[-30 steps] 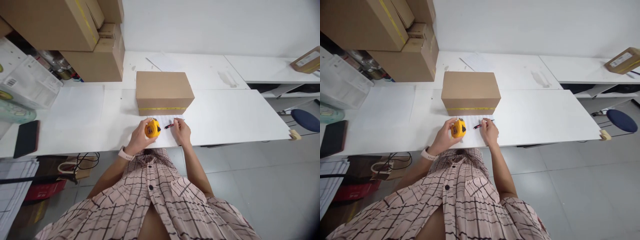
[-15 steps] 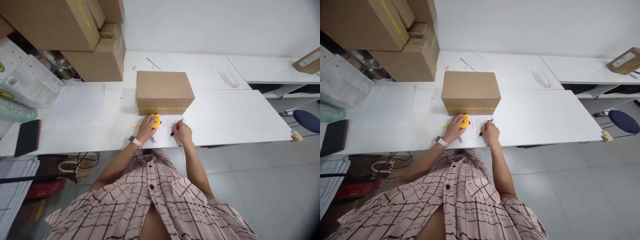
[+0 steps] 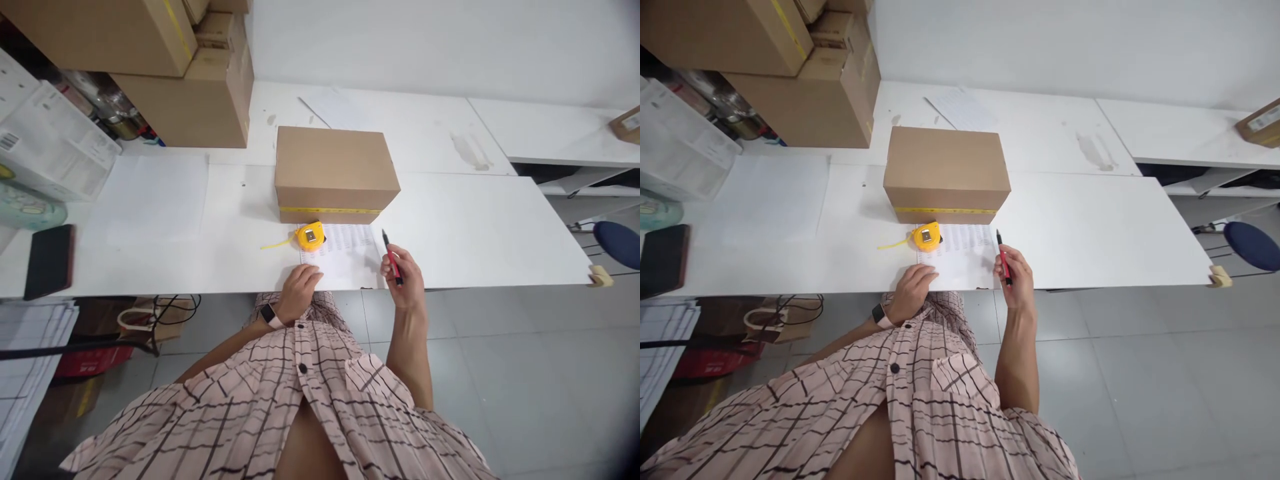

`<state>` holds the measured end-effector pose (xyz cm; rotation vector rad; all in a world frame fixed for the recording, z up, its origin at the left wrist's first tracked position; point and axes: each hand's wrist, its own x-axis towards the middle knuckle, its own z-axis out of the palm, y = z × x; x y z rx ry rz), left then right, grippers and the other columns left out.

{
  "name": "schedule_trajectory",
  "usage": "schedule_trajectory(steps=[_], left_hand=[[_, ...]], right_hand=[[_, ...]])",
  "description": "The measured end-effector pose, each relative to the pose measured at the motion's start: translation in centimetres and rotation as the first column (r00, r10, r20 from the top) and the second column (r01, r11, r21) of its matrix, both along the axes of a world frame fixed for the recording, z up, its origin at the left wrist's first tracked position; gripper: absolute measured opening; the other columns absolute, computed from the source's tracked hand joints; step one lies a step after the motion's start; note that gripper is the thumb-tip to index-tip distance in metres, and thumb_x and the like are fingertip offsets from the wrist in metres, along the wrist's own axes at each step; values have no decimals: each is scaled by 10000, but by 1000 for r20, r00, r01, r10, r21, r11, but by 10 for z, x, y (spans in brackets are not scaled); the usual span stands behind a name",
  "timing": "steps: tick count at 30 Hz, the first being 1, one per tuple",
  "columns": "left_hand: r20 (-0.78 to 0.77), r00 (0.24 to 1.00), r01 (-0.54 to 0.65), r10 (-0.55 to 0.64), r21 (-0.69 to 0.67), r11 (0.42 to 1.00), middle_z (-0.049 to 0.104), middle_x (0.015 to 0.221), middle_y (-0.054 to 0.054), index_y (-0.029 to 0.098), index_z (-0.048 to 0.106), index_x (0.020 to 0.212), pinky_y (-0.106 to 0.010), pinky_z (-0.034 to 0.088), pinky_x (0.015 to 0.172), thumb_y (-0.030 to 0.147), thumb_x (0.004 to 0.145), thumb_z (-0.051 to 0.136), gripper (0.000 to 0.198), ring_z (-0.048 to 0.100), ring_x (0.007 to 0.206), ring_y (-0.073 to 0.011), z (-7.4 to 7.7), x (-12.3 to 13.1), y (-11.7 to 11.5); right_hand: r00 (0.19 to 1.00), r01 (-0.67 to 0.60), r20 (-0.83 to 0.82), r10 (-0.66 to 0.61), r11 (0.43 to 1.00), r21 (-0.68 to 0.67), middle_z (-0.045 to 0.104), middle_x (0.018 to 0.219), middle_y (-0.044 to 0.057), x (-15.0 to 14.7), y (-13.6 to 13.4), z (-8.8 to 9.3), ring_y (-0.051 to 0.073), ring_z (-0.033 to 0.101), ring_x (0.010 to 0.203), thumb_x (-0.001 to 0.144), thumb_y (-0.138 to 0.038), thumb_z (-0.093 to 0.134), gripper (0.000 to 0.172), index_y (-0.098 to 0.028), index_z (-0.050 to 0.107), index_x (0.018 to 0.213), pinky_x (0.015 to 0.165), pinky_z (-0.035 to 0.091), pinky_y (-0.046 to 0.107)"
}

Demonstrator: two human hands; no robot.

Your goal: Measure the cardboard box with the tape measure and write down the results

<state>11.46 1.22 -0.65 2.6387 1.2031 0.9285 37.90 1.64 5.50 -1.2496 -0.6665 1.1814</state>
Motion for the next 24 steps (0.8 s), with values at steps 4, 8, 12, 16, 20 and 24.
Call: schedule_trajectory(steps=[4, 8, 12, 16, 20, 24], left_hand=[[-79, 995, 54, -58, -50, 997, 686, 1313, -164, 107, 667, 1222, -459, 500, 1110, 98, 995, 373, 372, 597, 1300, -263, -3, 5, -4], [-200, 974, 85, -109, -126, 988, 552, 1485, -193, 91, 590, 1373, -524, 402, 1176, 349, 1000, 482, 466, 456, 1439, -328, 4, 10, -5], [-338, 932, 85, -129, -144, 986, 477, 1548, -203, 87, 539, 1432, -525, 395, 1149, 383, 968, 557, 551, 470, 1408, -373, 11, 17, -3], [-397, 911, 62, -112, -139, 988, 485, 1545, -191, 119, 538, 1438, -503, 419, 1105, 348, 977, 557, 515, 523, 1340, -362, 16, 23, 2], [-404, 909, 58, -103, -122, 991, 498, 1537, -181, 125, 532, 1439, -488, 417, 1095, 379, 977, 570, 528, 524, 1324, -349, 17, 24, 3], [-386, 917, 62, -104, -120, 991, 504, 1528, -182, 132, 536, 1428, -482, 420, 1084, 385, 983, 565, 512, 522, 1316, -341, 17, 23, 3]], right_hand=[[981, -70, -172, 91, 990, 125, 414, 678, -12, -1, -7, 19, 148, 451, 627, 717, -365, 668, 198, -275, 670, 893, 523, 406, 292], [980, -120, -136, 148, 974, 193, 310, 663, 0, -10, -8, 25, 174, 377, 594, 729, -420, 632, 130, -296, 600, 712, 461, 370, 322], [982, -148, -84, 171, 962, 228, 279, 630, -1, -19, -1, 24, 171, 330, 557, 745, -481, 592, 203, -298, 577, 658, 426, 336, 317], [988, -143, -34, 151, 977, 158, 282, 588, 6, -23, 5, 21, 198, 334, 558, 754, -609, 510, 317, -310, 592, 684, 472, 355, 352], [982, -188, 24, 187, 981, 40, 385, 557, 37, -17, 4, 10, 252, 420, 605, 741, -740, 398, 487, -318, 626, 821, 565, 410, 411], [964, -222, 133, 229, 973, -65, 493, 564, 56, -8, -2, -3, 274, 512, 619, 679, -831, 337, 658, -329, 633, 986, 574, 411, 416]])
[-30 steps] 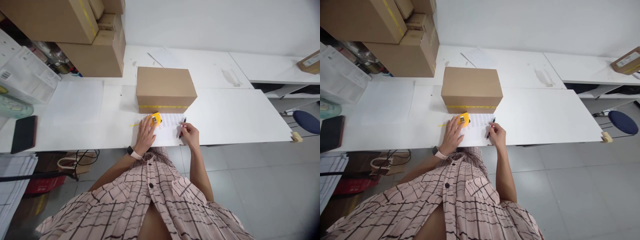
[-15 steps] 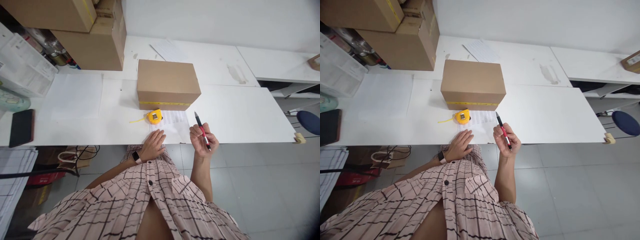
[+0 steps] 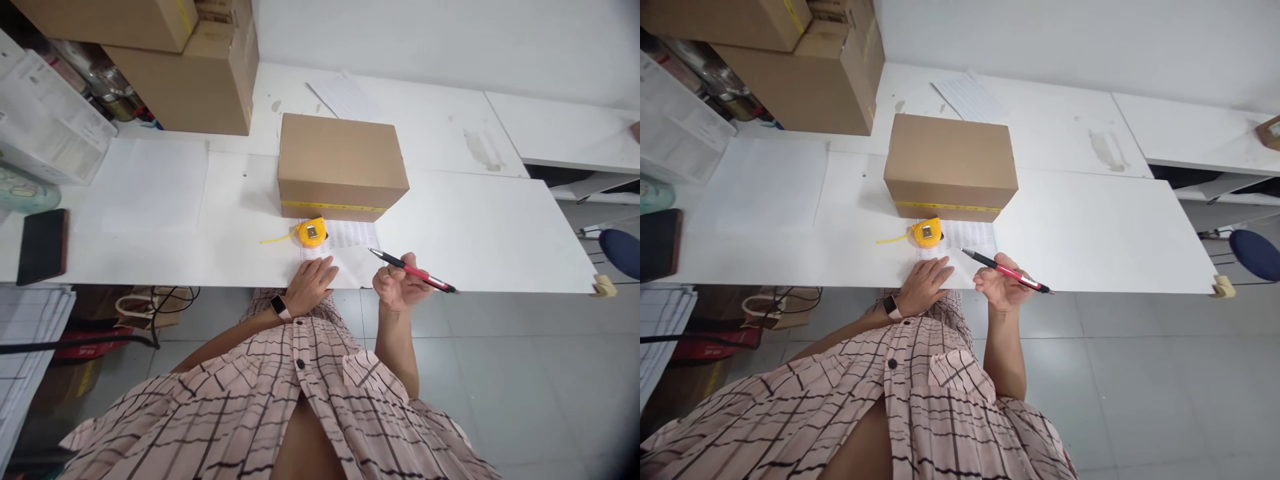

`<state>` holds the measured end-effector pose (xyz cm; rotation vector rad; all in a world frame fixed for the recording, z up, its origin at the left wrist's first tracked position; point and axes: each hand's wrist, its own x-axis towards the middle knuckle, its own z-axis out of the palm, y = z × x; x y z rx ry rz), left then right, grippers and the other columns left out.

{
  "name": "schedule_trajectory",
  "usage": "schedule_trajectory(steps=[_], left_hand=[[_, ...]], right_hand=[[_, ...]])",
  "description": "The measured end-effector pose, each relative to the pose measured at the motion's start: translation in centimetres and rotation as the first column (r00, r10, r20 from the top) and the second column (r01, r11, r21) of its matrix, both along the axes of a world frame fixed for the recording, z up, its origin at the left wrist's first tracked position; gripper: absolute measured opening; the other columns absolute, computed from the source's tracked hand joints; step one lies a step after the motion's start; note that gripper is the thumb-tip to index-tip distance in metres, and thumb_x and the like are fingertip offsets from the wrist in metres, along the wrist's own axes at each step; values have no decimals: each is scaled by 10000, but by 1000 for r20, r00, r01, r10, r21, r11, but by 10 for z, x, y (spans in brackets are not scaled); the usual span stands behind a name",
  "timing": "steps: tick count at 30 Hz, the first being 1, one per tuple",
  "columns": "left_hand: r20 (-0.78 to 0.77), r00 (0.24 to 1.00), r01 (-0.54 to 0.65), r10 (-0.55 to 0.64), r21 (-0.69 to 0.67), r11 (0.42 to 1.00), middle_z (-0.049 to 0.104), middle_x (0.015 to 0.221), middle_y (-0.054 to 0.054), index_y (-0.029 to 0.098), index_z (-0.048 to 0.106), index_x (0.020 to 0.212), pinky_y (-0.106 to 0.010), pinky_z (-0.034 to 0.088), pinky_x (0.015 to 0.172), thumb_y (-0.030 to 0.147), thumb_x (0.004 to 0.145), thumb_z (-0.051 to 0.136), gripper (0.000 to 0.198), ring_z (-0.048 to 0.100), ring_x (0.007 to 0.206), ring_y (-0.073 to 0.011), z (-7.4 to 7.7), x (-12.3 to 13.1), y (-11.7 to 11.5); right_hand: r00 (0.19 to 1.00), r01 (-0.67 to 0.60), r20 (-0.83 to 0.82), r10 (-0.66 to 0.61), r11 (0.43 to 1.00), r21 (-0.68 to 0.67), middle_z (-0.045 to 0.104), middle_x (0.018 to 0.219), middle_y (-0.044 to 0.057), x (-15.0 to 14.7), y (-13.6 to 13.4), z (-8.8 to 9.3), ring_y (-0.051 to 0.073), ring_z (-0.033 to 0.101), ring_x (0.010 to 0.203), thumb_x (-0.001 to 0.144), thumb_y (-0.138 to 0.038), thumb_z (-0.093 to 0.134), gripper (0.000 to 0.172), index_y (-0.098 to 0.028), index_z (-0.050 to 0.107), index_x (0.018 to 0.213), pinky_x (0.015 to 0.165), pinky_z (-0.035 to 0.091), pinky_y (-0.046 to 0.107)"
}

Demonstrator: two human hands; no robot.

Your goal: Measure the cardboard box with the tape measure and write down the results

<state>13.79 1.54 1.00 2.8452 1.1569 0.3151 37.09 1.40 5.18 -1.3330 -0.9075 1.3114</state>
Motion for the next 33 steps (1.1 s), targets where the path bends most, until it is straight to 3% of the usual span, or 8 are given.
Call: schedule_trajectory(steps=[4, 6, 9, 11, 14, 20, 26, 33], left_hand=[[9, 1000, -1, 1, 12, 1000, 508, 1525, -181, 133, 538, 1423, -482, 416, 1083, 387, 994, 544, 499, 523, 1315, -338, -2, 0, 0], [8, 1000, -3, 3, 10, 1000, 507, 1527, -177, 138, 536, 1428, -484, 412, 1089, 395, 996, 538, 502, 522, 1318, -337, -3, 1, -1], [0, 1000, -25, 25, -16, 1000, 493, 1544, -165, 166, 531, 1439, -492, 409, 1094, 405, 985, 554, 514, 517, 1330, -338, -3, 1, -1], [-8, 999, -35, 35, -26, 999, 477, 1558, -159, 178, 531, 1441, -491, 410, 1094, 405, 973, 575, 522, 517, 1331, -337, -2, 2, -1], [-14, 999, -31, 31, -16, 999, 469, 1564, -162, 171, 534, 1438, -485, 407, 1097, 408, 968, 584, 529, 516, 1333, -335, -1, 2, -1], [14, 999, -39, 39, -1, 999, 498, 1539, -170, 163, 535, 1441, -476, 400, 1108, 408, 980, 563, 523, 504, 1354, -328, -1, 3, -2], [-4, 999, -33, 33, -7, 999, 470, 1560, -176, 156, 522, 1453, -499, 386, 1131, 402, 982, 556, 532, 451, 1413, -334, -2, 3, -2], [-8, 1000, -21, 21, 16, 1000, 468, 1561, -180, 141, 529, 1440, -496, 370, 1147, 399, 987, 552, 522, 453, 1418, -332, -3, 2, -2]], right_hand=[[996, 2, -86, 16, 977, 214, 409, 474, -25, -5, -1, 9, 217, 457, 504, 609, -793, 593, 514, -345, 553, 857, 489, 363, 348], [988, -21, -140, 67, 952, 304, 308, 421, -67, -14, 3, 21, 176, 366, 428, 686, -780, 620, 487, -322, 468, 754, 455, 333, 323], [987, -39, -140, 80, 961, 275, 230, 395, -87, -34, 14, 33, 151, 301, 386, 893, -762, 428, 501, -295, 419, 713, 466, 339, 311], [994, -49, -90, 69, 976, 211, 385, 449, -58, -47, 22, 28, 160, 421, 446, 943, -754, 302, 530, -286, 500, 792, 540, 408, 320], [996, -84, 43, 79, 985, 148, 636, 734, 10, -61, 32, 2, 182, 608, 699, 914, -733, 438, 507, -255, 599, 956, 723, 485, 349], [940, 28, 333, -77, 988, 151, 532, 687, -34, -70, 42, -34, 135, 485, 663, 853, -578, 641, 383, -226, 528, 754, 667, 442, 294], [944, -21, 330, -27, 990, 143, 623, 789, -8, -70, 45, -31, 141, 540, 706, 787, -516, 721, 341, -216, 577, 863, 697, 472, 303], [882, -17, 464, -86, 977, 213, 503, 722, -39, -68, 42, -32, 133, 459, 671, 907, -427, 562, 240, -243, 469, 783, 653, 403, 286]])
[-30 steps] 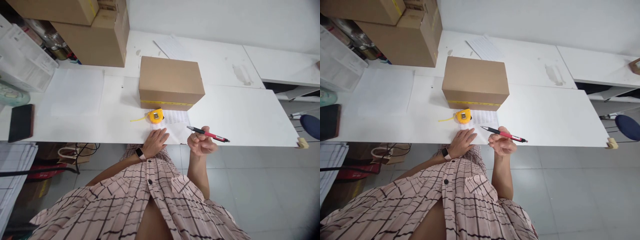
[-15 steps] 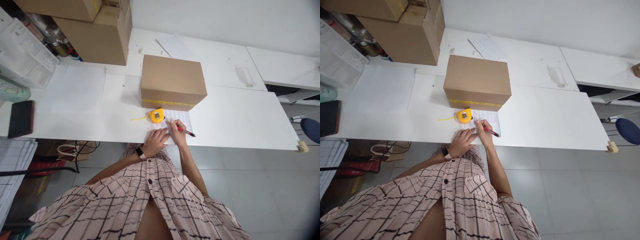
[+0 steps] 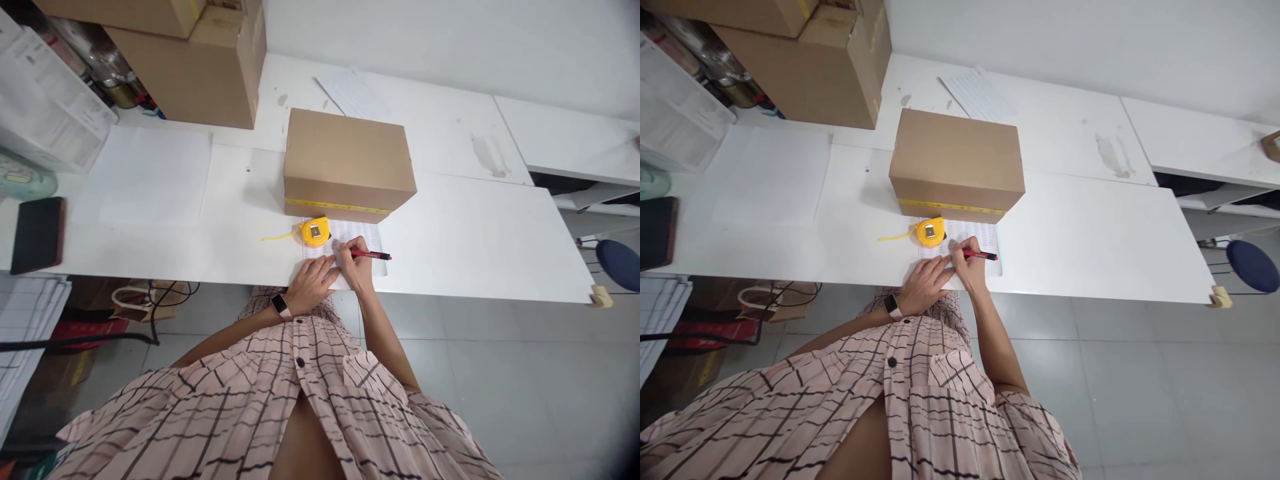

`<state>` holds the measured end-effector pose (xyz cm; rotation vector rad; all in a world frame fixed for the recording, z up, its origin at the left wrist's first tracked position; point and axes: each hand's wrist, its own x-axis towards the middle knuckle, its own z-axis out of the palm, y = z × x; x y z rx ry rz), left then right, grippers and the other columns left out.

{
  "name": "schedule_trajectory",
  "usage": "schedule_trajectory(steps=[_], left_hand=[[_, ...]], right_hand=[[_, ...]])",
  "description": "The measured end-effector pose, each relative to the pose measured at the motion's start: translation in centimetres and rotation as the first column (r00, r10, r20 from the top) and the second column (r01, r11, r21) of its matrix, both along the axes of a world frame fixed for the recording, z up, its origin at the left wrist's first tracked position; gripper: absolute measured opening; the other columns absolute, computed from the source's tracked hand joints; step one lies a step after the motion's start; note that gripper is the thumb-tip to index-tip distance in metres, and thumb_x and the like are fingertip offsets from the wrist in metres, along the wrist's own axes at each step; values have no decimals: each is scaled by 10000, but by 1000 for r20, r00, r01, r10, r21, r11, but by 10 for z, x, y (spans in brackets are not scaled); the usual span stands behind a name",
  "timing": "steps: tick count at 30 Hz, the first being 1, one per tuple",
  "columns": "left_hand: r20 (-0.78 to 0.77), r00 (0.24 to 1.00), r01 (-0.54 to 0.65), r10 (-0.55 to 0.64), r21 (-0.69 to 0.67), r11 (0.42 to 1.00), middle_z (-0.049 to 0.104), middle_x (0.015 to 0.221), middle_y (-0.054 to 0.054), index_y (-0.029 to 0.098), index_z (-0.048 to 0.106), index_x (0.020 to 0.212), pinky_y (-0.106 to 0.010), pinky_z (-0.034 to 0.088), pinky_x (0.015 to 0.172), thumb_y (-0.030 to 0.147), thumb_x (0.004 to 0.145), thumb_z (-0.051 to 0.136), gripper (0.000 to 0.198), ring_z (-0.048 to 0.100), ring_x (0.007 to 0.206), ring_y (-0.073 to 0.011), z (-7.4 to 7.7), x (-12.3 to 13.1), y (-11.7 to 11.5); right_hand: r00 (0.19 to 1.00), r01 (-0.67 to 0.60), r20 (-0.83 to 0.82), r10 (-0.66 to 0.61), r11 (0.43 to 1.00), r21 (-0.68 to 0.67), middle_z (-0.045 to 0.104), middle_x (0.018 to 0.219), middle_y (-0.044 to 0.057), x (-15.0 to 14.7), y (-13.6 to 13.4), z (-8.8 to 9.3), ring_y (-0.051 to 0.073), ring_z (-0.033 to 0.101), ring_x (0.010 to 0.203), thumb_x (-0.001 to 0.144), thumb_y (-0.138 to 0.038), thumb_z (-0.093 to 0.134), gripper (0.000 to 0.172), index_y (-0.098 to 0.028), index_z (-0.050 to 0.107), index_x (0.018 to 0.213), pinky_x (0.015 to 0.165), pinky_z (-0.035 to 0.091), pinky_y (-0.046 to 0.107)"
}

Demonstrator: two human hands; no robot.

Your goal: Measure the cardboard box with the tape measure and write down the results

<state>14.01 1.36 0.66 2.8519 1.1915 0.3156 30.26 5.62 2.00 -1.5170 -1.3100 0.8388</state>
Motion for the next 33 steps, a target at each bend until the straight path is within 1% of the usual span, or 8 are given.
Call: schedule_trajectory(steps=[3, 6, 9, 13, 16, 21, 26, 33], left_hand=[[0, 1000, -3, 3, 8, 1000, 475, 1556, -180, 136, 535, 1433, -492, 376, 1143, 405, 983, 562, 525, 458, 1414, -333, 1, 0, 0], [-8, 1000, -4, 4, 2, 1000, 468, 1563, -172, 151, 533, 1438, -490, 376, 1143, 408, 990, 547, 517, 451, 1423, -327, 1, 0, 0], [-13, 1000, -7, 7, 5, 1000, 467, 1565, -166, 159, 531, 1444, -486, 374, 1145, 408, 1001, 523, 507, 455, 1422, -322, 1, 0, 0], [-6, 1000, -7, 7, 41, 999, 485, 1552, -169, 144, 547, 1427, -482, 384, 1138, 405, 1001, 525, 500, 475, 1404, -323, -1, 1, -1], [3, 1000, -6, 6, 73, 997, 498, 1540, -171, 140, 549, 1422, -480, 391, 1132, 411, 989, 552, 511, 484, 1396, -325, -3, 0, -1], [-1, 1000, -8, 8, 101, 995, 513, 1530, -165, 147, 551, 1421, -473, 397, 1130, 434, 985, 560, 522, 497, 1386, -318, -4, 0, -1], [-16, 1000, -8, 9, 82, 997, 502, 1540, -161, 152, 554, 1422, -477, 400, 1128, 429, 977, 574, 525, 498, 1387, -320, -2, 0, 0], [-26, 1000, -1, 2, 61, 998, 496, 1542, -173, 155, 532, 1447, -482, 382, 1140, 432, 992, 543, 533, 481, 1404, -323, -3, 0, 0]], right_hand=[[1000, -11, 5, 11, 1000, 7, 521, 735, -39, -1, 2, -2, 129, 465, 664, 897, -435, 589, 238, -239, 489, 809, 648, 394, 286], [999, 44, 4, -44, 999, 8, 436, 645, -61, -2, 5, -3, 123, 414, 617, 879, -410, 585, 288, -246, 418, 710, 619, 365, 283], [998, 59, -11, -59, 998, 28, 389, 614, -69, -3, 6, -3, 123, 382, 599, 865, -340, 563, 275, -252, 377, 682, 603, 343, 283], [999, 41, 11, -41, 998, 37, 398, 616, -66, -3, 6, -1, 126, 402, 608, 863, -300, 561, 274, -250, 376, 667, 611, 345, 285], [999, 19, 29, -20, 999, 32, 404, 613, -65, -3, 5, -2, 123, 411, 605, 873, -320, 582, 307, -246, 377, 656, 613, 346, 285], [999, 21, 37, -23, 999, 37, 410, 599, -66, -3, 6, -7, 116, 403, 587, 880, -343, 599, 331, -241, 384, 650, 590, 335, 282], [999, 18, 38, -20, 999, 50, 424, 599, -65, -2, 6, -9, 115, 408, 584, 884, -344, 602, 328, -239, 392, 655, 585, 336, 280], [997, 14, 73, -18, 998, 62, 433, 603, -65, -2, 7, -12, 114, 415, 579, 889, -350, 599, 324, -238, 394, 663, 591, 339, 286]])
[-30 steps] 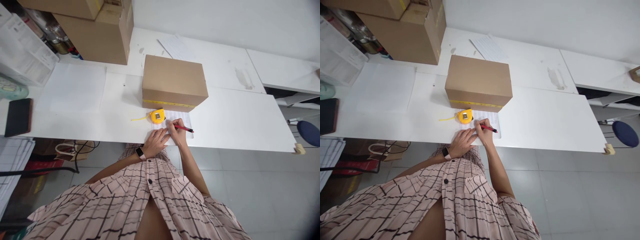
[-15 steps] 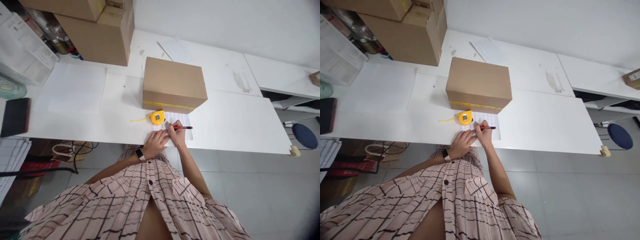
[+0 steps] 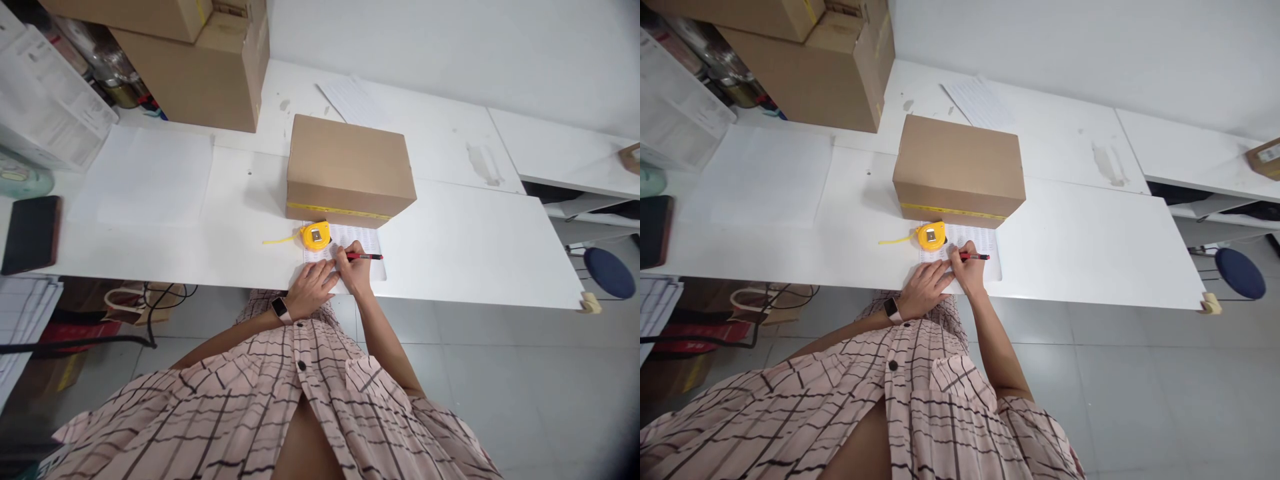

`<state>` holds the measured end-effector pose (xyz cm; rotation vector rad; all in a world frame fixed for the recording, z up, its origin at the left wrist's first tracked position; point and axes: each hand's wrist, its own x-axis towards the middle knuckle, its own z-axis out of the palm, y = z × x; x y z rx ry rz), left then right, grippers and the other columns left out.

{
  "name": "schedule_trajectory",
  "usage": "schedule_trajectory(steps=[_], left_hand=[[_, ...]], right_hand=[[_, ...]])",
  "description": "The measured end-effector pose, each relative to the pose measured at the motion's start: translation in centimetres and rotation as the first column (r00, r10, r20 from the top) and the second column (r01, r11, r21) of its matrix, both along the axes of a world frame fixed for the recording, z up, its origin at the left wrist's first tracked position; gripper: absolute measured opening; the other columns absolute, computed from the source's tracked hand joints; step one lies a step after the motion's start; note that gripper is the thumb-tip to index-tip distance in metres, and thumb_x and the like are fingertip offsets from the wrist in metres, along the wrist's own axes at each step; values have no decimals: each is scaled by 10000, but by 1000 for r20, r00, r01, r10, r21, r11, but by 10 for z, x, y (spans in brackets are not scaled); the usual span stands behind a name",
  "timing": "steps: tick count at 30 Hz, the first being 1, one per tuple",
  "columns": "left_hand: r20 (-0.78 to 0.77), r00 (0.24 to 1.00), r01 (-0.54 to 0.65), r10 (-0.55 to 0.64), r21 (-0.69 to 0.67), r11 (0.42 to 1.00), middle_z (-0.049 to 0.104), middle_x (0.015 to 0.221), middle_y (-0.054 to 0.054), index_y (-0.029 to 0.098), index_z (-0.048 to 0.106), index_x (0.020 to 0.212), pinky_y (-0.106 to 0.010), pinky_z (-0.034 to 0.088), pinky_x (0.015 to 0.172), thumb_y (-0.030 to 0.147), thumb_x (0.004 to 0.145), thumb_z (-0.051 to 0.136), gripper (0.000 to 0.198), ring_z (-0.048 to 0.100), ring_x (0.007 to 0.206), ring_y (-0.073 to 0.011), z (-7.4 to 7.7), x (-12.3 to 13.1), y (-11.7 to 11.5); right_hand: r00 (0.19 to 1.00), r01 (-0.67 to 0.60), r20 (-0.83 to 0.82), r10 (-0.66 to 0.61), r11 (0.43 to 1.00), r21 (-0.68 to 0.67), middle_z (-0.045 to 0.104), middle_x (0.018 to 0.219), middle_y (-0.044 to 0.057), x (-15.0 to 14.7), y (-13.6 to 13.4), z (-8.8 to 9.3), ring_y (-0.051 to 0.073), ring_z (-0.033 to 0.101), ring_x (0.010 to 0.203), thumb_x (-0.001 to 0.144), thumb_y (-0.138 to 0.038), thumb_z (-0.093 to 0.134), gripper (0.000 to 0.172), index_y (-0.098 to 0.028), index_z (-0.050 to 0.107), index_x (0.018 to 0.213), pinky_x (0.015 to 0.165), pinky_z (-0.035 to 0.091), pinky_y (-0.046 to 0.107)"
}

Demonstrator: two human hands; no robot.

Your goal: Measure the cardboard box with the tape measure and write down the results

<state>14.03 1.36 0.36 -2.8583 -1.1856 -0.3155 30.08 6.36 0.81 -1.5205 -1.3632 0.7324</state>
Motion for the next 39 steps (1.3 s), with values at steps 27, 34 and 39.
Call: schedule_trajectory(steps=[27, 34, 39], left_hand=[[12, 1000, -5, 5, 17, 1000, 492, 1548, -160, 153, 545, 1426, -473, 384, 1139, 431, 980, 567, 526, 477, 1398, -316, -1, 0, 0], [21, 1000, -2, 2, 3, 1000, 496, 1543, -164, 149, 551, 1419, -474, 393, 1130, 423, 984, 562, 514, 478, 1396, -316, 1, -1, 0], [0, 1000, 0, 0, -30, 1000, 484, 1552, -166, 152, 535, 1438, -479, 377, 1142, 417, 993, 541, 517, 461, 1410, -318, 3, 0, 0]], right_hand=[[999, 8, -32, -7, 1000, 6, 408, 607, -69, 1, 1, -2, 116, 394, 587, 884, -330, 599, 309, -241, 396, 668, 592, 326, 286], [999, 14, -36, -14, 1000, -9, 399, 595, -71, 0, 1, 1, 113, 382, 577, 870, -327, 604, 316, -240, 390, 654, 582, 322, 282], [999, 20, -31, -21, 1000, -4, 413, 593, -69, 0, 1, 1, 115, 390, 586, 858, -315, 608, 306, -240, 391, 656, 584, 327, 277]])
